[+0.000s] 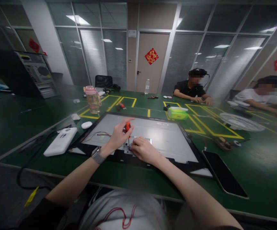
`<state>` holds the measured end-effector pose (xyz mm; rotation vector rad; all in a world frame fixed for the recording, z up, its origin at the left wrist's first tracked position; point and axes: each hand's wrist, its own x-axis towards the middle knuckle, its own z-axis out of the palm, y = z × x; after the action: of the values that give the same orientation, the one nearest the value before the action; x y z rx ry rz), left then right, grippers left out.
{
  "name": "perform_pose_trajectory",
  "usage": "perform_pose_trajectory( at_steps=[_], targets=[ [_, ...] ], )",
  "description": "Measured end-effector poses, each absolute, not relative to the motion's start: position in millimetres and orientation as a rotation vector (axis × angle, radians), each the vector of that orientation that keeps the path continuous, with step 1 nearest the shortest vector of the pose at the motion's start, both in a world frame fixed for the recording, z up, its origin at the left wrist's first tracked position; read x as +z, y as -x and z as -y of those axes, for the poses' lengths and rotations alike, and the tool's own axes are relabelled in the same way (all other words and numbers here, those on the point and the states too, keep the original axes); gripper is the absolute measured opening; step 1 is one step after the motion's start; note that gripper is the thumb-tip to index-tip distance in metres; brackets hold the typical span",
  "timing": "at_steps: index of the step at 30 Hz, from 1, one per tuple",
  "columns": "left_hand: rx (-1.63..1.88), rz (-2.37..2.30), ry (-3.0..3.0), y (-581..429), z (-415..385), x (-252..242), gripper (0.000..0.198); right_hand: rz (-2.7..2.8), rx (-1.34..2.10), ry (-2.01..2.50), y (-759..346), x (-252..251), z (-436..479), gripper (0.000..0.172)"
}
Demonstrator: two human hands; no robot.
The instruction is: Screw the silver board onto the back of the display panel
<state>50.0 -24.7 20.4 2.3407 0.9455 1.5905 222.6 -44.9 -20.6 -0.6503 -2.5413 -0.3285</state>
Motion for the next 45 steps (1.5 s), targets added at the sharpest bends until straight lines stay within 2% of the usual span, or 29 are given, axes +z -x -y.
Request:
perform_pose_trajectory(
  at_steps=[33, 45],
  targets=[
    [1.778, -1.062, -2.224, -47.1, 22.9, 22.0, 0.028, 2.541, -0.289, 0.635, -221.1, -17.3, 45.3, 0.016],
    [1.748, -1.047, -2.245, -48.5, 23.6, 20.6, 0.029, 2.549, -0.283, 0.662, -220.5, -15.6, 46.7, 0.017]
  ],
)
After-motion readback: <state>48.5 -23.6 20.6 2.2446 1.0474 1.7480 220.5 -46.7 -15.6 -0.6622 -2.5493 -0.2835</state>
